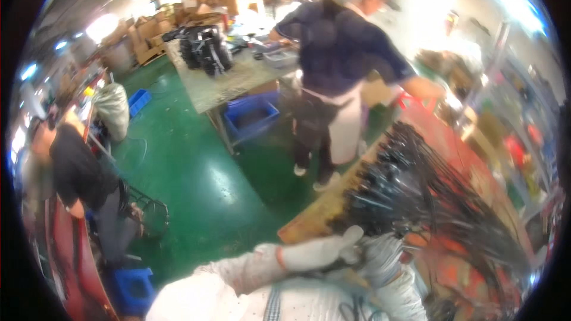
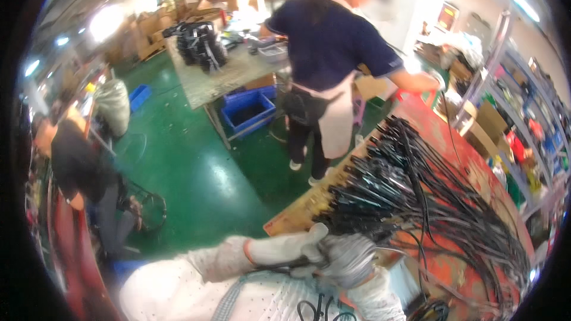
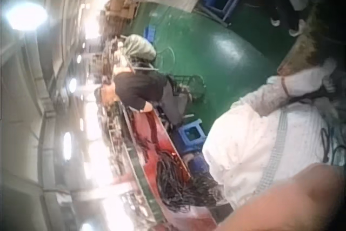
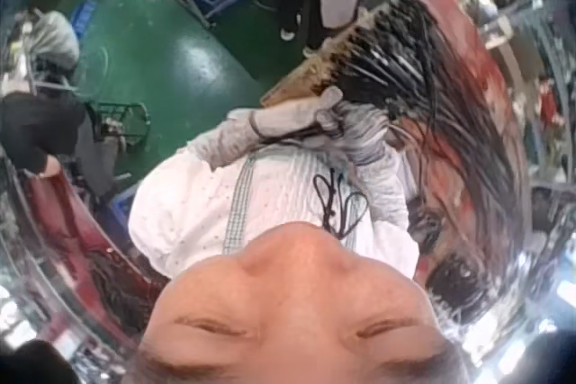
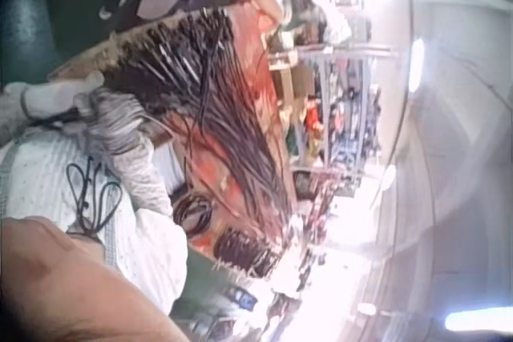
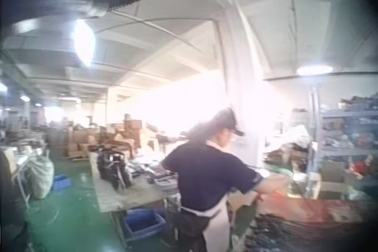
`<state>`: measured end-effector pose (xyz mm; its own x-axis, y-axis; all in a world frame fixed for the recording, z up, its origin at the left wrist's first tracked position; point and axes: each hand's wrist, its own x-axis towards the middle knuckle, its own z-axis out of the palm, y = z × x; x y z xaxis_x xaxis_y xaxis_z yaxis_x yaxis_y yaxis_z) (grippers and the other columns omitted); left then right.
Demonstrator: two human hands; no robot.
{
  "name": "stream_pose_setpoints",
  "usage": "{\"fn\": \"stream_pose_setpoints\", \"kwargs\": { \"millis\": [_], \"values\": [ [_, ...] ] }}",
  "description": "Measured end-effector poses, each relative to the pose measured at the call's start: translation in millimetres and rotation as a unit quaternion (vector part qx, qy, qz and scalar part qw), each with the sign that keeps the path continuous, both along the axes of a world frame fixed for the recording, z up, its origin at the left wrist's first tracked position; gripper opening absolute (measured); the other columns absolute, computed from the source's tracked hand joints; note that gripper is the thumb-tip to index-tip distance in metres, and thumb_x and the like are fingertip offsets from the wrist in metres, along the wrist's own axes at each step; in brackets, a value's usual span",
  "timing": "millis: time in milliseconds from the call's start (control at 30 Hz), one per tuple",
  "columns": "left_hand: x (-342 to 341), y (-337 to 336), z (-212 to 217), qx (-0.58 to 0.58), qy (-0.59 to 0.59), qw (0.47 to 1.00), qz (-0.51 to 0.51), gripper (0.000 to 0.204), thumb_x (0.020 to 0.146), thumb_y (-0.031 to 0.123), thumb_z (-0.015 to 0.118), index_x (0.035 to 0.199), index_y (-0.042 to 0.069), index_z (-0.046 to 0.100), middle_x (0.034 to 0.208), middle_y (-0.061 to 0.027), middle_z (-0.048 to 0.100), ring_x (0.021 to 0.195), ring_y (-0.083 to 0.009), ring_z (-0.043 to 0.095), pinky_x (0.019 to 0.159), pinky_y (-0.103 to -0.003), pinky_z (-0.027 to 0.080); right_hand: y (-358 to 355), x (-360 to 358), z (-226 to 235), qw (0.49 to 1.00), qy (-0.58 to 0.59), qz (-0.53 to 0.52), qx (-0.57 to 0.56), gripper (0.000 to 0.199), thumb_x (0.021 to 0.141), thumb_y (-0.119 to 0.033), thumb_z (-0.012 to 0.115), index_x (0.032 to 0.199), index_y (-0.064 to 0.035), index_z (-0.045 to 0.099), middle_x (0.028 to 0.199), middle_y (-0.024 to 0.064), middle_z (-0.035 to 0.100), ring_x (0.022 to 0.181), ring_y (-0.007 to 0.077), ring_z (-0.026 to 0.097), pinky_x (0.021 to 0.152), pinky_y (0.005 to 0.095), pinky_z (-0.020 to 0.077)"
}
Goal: Organizing and bundling long black industrial wires on a large workbench.
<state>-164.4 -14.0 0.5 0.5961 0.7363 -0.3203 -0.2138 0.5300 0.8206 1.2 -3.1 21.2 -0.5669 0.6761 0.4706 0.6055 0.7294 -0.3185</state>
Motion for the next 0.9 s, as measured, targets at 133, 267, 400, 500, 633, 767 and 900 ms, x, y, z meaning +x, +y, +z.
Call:
{"fn": "stream_pose_setpoints", "kwargs": {
  "millis": [133,267,400,500,633,767,900],
  "values": [
    [-16,-1,22,0.025,0.066,0.997,0.011,0.036,0.092,0.039,0.05,0.084,0.004,0.06,0.063,-0.0004,0.054,0.053,-0.0084,0.049,0.048,-0.022,0.036,34,29,-55,0.98,0.052,-0.06,-0.184,0.033,0.077,-0.041,0.061,0.08,-0.0077,0.063,0.065,0.013,0.06,0.06,0.0324,0.059,0.058,0.0443,0.0456],
    [-69,15,15,-0.04,-0.092,0.984,0.147,0.022,0.093,0.027,0.049,0.079,0.01,0.055,0.057,0.0051,0.043,0.045,-0.0058,0.04,0.041,-0.022,0.029,19,134,-85,0.981,-0.106,-0.147,0.074,0.01,0.08,-0.019,0.056,0.083,-0.0125,0.063,0.074,0.0076,0.059,0.063,0.0266,0.057,0.058,0.0421,0.0424],
    [-149,23,28,-0.037,-0.234,0.851,0.469,0.023,0.091,0.025,0.053,0.075,0.009,0.051,0.051,0.004,0.038,0.042,-0.0099,0.038,0.045,-0.028,0.039,-17,288,-138,0.933,-0.065,-0.346,-0.071,0.013,0.078,-0.015,0.056,0.089,-0.0152,0.063,0.074,0.005,0.059,0.062,0.0249,0.057,0.058,0.0401,0.043],
    [-145,35,29,0.014,-0.075,0.824,0.562,0.03,0.093,0.031,0.05,0.08,0.005,0.055,0.05,0.0023,0.04,0.044,-0.0124,0.043,0.055,-0.032,0.05,-32,301,-155,0.907,-0.08,-0.401,-0.097,0.019,0.076,-0.016,0.058,0.094,-0.0167,0.064,0.073,0.0042,0.059,0.062,0.0242,0.057,0.058,0.0396,0.0441],
    [-69,83,11,0.163,0.098,0.915,0.356,0.043,0.091,0.038,0.048,0.09,-0.004,0.057,0.063,-0.0099,0.058,0.059,-0.0206,0.059,0.061,-0.031,0.048,-20,138,-66,0.961,-0.159,-0.211,-0.085,0.028,0.074,-0.017,0.06,0.102,-0.0186,0.066,0.072,0.0032,0.058,0.062,0.0233,0.057,0.059,0.0389,0.0456],
    [17,83,18,0.324,0.175,0.93,-0.009,0.031,0.093,0.028,0.044,0.093,0.001,0.059,0.084,-0.0095,0.062,0.079,-0.0131,0.056,0.073,-0.027,0.044,15,39,19,0.979,-0.069,-0.064,0.178,0.036,0.07,-0.033,0.064,0.098,-0.0112,0.065,0.061,0.0047,0.056,0.052,0.0218,0.057,0.047,0.036,0.045],
    [42,58,70,-0.136,0.007,0.988,-0.074,0.027,0.093,0.025,0.045,0.106,0.003,0.054,0.071,-0.0061,0.052,0.062,-0.0173,0.054,0.074,-0.032,0.045,63,108,13,0.982,-0.021,-0.162,0.092,0.017,0.077,-0.027,0.055,0.082,-0.0109,0.058,0.073,0.0107,0.059,0.065,0.031,0.059,0.053,0.0429,0.0465]
  ]
}}
